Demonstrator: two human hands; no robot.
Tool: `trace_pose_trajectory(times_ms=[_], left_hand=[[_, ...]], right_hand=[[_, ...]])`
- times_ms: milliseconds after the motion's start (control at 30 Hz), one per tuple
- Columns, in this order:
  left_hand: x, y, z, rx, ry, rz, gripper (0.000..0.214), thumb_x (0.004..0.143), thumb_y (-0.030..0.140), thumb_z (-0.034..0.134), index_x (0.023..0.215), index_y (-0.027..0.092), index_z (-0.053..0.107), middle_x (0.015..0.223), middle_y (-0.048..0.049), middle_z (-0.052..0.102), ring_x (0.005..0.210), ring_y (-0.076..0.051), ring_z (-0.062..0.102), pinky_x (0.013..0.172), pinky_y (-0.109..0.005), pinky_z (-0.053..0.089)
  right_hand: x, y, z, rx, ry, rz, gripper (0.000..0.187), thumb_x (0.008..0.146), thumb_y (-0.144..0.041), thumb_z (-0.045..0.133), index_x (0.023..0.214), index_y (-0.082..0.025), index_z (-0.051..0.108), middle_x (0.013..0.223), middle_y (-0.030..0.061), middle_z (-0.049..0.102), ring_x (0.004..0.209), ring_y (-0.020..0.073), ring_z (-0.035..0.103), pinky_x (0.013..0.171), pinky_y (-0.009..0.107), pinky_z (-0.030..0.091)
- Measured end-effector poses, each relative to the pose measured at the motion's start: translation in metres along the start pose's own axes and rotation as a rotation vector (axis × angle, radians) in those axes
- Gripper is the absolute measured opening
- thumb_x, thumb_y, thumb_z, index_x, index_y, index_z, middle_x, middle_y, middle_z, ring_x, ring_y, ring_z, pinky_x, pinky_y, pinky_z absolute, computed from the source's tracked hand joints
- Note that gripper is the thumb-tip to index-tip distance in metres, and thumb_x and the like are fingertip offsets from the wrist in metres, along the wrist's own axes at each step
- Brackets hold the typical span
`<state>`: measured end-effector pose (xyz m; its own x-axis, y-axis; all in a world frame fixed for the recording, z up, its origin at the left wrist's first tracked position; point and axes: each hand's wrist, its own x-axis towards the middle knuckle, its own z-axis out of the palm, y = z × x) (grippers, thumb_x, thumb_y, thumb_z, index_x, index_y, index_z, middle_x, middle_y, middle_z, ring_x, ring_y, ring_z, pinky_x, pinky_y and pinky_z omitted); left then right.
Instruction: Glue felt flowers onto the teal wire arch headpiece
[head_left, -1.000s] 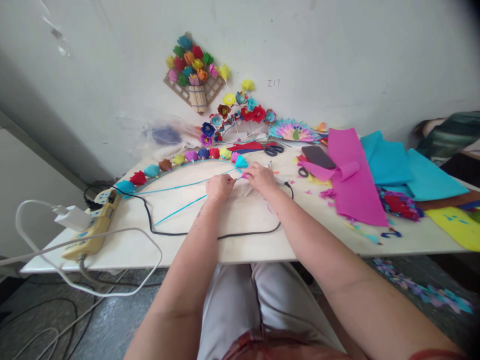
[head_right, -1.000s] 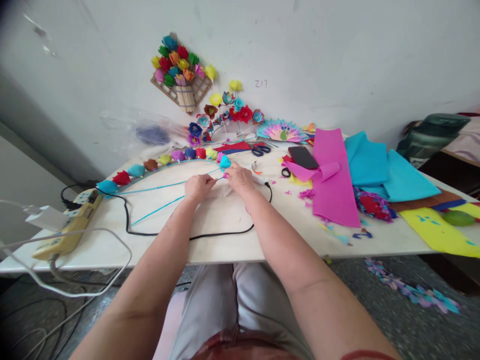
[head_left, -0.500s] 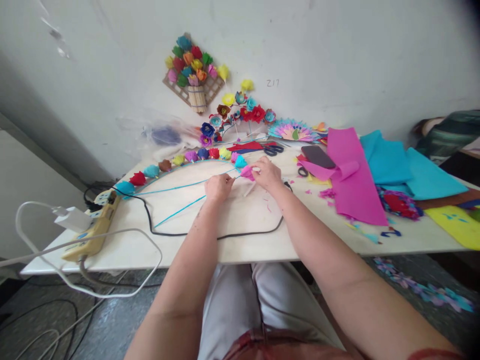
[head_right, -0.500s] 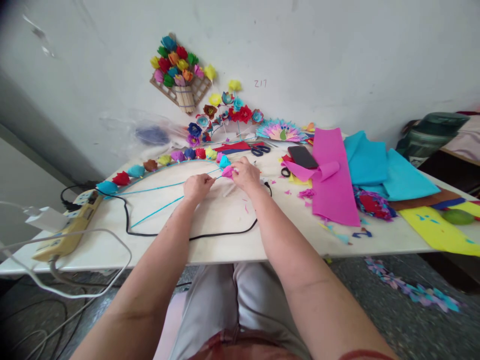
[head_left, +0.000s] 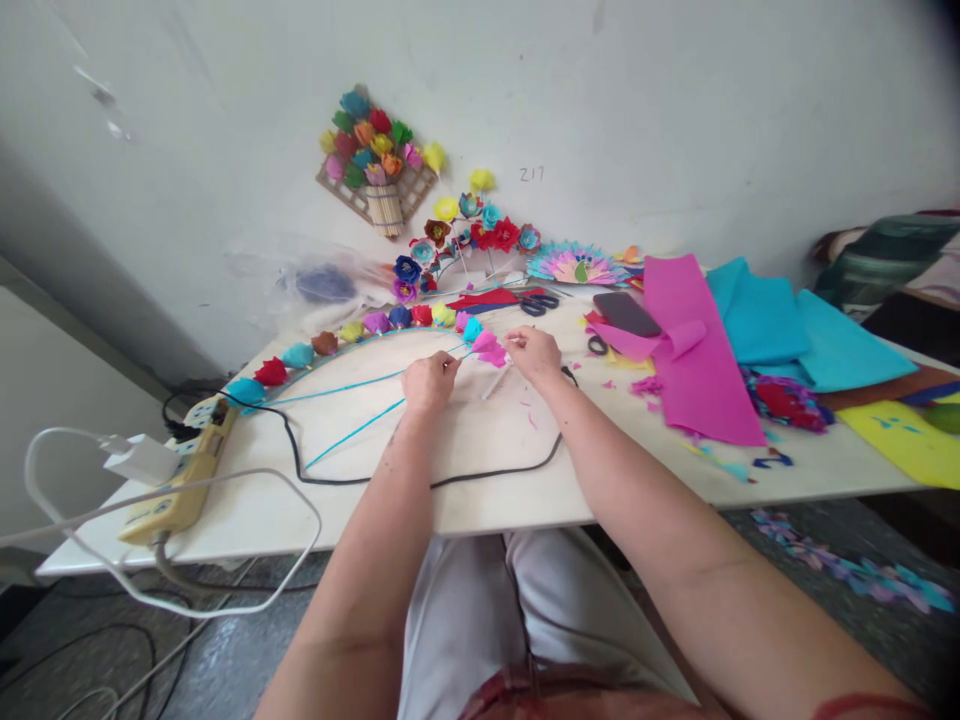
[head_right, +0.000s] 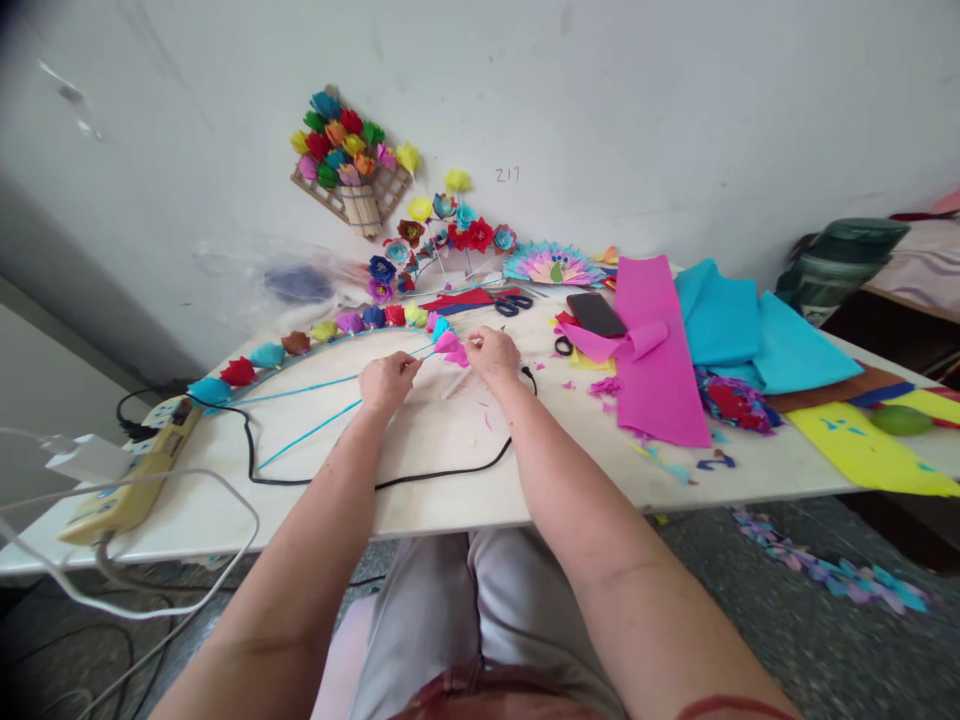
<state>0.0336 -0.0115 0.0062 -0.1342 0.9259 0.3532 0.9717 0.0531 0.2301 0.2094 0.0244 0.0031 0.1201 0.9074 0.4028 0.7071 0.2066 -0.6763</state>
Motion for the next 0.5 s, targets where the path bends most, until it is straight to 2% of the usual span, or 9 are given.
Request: trace_pose_trajectory(times_ms=[167,333,500], left_hand=[[-0.001,0.001,-0.001,-0.002,-0.008,-0.006,0.035,0.077,0.048,0.036,0.09,0.028,0.062,0.083,-0.003,0.067,0.081,-0.017,0.057,0.065,-0.024,0.037],[-0.001,0.001,0.0,-0.005,0.004,-0.001,0.035,0.077,0.048,0.037,0.089,0.028,0.062,0.082,-0.0024,0.067,0.081,-0.016,0.057,0.065,-0.024,0.037],[0.0,0.002,0.0,-0.012,0.015,0.006,0.035,0.077,0.049,0.037,0.088,0.028,0.062,0.079,-0.0015,0.067,0.079,-0.016,0.058,0.064,-0.024,0.037]], right_hand=[[-0.003,-0.004,0.002,0.079,-0.002,-0.02,0.021,0.068,-0.035,0.049,0.073,-0.02,0.064,0.07,0.0008,0.064,0.069,0.0144,0.057,0.063,0.024,0.04],[-0.006,-0.006,0.013,0.186,-0.119,-0.14,0.027,0.068,-0.037,0.045,0.057,-0.016,0.059,0.052,-0.0017,0.053,0.055,0.011,0.048,0.052,0.02,0.034],[-0.007,-0.006,0.021,0.348,-0.219,-0.062,0.028,0.065,-0.039,0.047,0.052,-0.016,0.055,0.046,-0.0039,0.043,0.048,0.009,0.04,0.046,0.02,0.03]])
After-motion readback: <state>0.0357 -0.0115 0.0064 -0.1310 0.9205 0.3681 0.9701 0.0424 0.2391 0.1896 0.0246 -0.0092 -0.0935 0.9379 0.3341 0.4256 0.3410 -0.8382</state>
